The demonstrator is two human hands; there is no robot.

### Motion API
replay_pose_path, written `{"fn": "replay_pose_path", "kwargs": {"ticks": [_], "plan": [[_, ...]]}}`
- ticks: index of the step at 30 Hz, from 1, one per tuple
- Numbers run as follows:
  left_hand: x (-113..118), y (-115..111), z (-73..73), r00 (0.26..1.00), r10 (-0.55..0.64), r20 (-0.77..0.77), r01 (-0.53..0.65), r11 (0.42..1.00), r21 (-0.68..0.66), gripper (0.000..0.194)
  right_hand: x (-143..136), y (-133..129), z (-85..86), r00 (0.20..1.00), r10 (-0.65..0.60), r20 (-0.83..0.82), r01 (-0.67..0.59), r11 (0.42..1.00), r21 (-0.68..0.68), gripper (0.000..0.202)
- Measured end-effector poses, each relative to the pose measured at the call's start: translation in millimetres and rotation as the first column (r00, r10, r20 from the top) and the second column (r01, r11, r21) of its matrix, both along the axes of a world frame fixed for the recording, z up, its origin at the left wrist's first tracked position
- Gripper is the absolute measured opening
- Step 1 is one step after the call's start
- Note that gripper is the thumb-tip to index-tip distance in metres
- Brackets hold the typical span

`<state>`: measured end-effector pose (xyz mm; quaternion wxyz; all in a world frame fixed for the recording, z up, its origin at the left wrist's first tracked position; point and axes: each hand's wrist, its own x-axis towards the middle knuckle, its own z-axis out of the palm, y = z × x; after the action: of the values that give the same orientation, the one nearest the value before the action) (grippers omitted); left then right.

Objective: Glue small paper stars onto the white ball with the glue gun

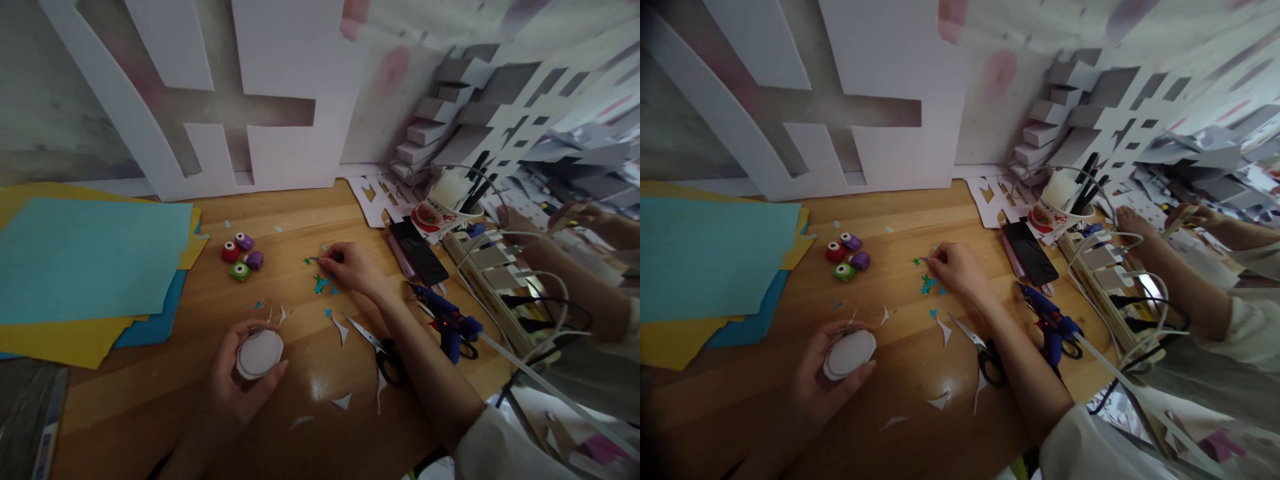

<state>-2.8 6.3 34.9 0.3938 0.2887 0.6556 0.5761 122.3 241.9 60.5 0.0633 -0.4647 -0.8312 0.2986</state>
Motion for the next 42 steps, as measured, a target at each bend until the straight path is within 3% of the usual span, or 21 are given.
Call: {"fn": "replay_pose_path", "kwargs": {"ticks": [12, 23, 32, 37, 42], "plan": [[1, 0, -1.7, 1.000, 0.014, -0.005, -0.014, 1.000, 0.008, 0.041, 4, -1, 3.6, 1.000, -0.017, -0.013, 0.016, 0.996, -0.087, 0.019], [0, 0, 0.6, 1.000, -0.009, -0.016, 0.009, 1.000, 0.006, 0.039, -11, -9, 9.0, 0.996, 0.080, 0.043, -0.083, 0.994, 0.067, 0.009], [0, 0, 3.8, 1.000, -0.007, 0.020, 0.007, 1.000, -0.002, 0.039, 1, -7, 13.1, 0.993, 0.064, -0.095, -0.067, 0.997, -0.024, 0.015], [0, 1, 3.6, 1.000, -0.017, -0.024, 0.017, 1.000, 0.005, 0.039, -2, -11, 13.0, 0.999, 0.040, -0.031, -0.046, 0.970, -0.239, 0.033], [0, 1, 1.2, 1.000, -0.010, -0.025, 0.010, 1.000, 0.027, 0.040, -10, -12, 6.0, 0.999, -0.049, -0.013, 0.043, 0.958, -0.284, 0.037]]}}
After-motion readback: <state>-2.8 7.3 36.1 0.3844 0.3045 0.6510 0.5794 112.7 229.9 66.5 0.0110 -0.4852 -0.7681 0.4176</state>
